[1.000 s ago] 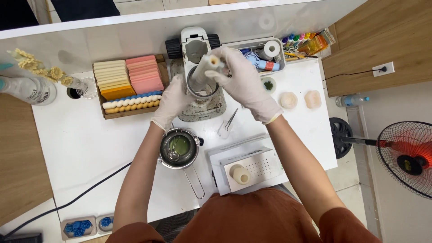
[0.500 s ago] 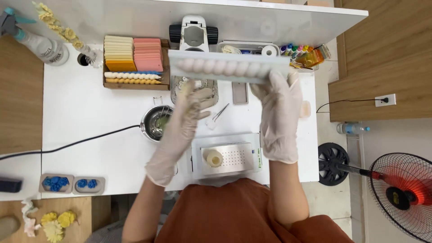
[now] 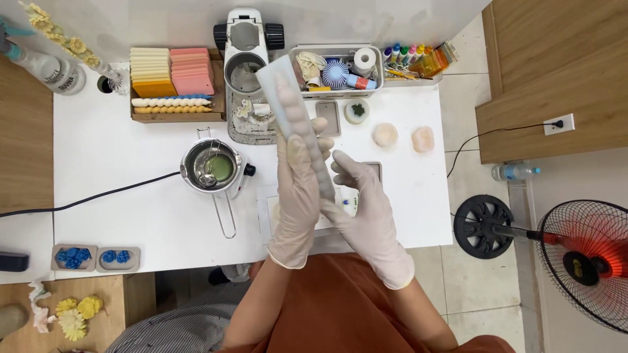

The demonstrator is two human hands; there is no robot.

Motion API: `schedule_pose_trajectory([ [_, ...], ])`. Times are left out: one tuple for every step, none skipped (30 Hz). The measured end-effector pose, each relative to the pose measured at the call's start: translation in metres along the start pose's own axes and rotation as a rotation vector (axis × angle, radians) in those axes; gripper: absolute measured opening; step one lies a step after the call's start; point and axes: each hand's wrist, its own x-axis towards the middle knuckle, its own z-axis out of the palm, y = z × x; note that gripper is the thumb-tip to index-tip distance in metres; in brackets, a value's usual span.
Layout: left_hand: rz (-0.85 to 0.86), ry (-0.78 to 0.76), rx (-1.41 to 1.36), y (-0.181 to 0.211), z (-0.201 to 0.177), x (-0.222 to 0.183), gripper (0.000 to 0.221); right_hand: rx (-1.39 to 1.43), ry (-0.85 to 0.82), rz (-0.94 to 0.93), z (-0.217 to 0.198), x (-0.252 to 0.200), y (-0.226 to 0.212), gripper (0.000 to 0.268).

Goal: Removing a spiral-shaped wax candle from a silicone mold and cleaning it with tweezers.

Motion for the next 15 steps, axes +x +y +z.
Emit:
schedule_pose_trajectory([
  [0.001, -0.002, 0.0, 0.001, 0.0, -0.003, 0.055, 0.0, 0.002, -0.001, -0.001, 0.0, 0.0, 0.074],
  [0.009, -0.016, 0.03, 0.002, 0.0, -0.005, 0.056, 0.008, 0.007, -0.057, -0.002, 0.002, 0.0, 0.073],
  [0.018, -0.03, 0.06, 0.003, 0.0, -0.006, 0.057, 0.016, 0.012, -0.112, -0.002, 0.004, 0.0, 0.072],
  [0.022, -0.032, 0.06, 0.006, 0.002, -0.008, 0.057, 0.017, 0.013, -0.117, 0.0, 0.003, 0.004, 0.072],
  [0.029, -0.055, 0.117, 0.009, 0.003, -0.01, 0.058, 0.02, 0.022, -0.128, 0.003, 0.003, 0.008, 0.069],
  [0.037, -0.074, 0.176, 0.012, 0.004, -0.012, 0.059, 0.025, 0.027, -0.139, 0.006, 0.003, 0.011, 0.066],
  [0.042, -0.072, 0.178, 0.019, 0.006, -0.013, 0.059, 0.027, 0.025, -0.143, 0.008, 0.003, 0.011, 0.066],
  [0.044, -0.086, 0.187, 0.026, 0.009, -0.014, 0.06, 0.049, 0.016, -0.06, 0.009, 0.003, 0.011, 0.066],
  [0.047, -0.1, 0.196, 0.033, 0.012, -0.015, 0.062, 0.071, 0.005, 0.024, 0.011, 0.004, 0.011, 0.065],
  [0.046, -0.1, 0.194, 0.031, 0.009, -0.016, 0.062, 0.07, 0.005, 0.024, 0.012, 0.003, 0.01, 0.065],
  [0.04, -0.113, 0.211, 0.03, 0.006, -0.018, 0.063, 0.047, 0.024, 0.023, 0.014, 0.002, 0.01, 0.068],
  [0.031, -0.128, 0.227, 0.027, 0.005, -0.02, 0.064, 0.023, 0.045, 0.026, 0.014, 0.001, 0.009, 0.071],
  [0.026, -0.13, 0.224, 0.023, 0.004, -0.021, 0.064, 0.02, 0.047, 0.03, 0.016, -0.004, 0.013, 0.071],
  [0.064, -0.088, 0.288, 0.019, 0.003, -0.022, 0.065, -0.025, 0.133, -0.073, 0.018, -0.008, 0.018, 0.069],
  [0.103, -0.047, 0.352, 0.014, 0.002, -0.023, 0.066, -0.069, 0.217, -0.177, 0.02, -0.012, 0.022, 0.068],
])
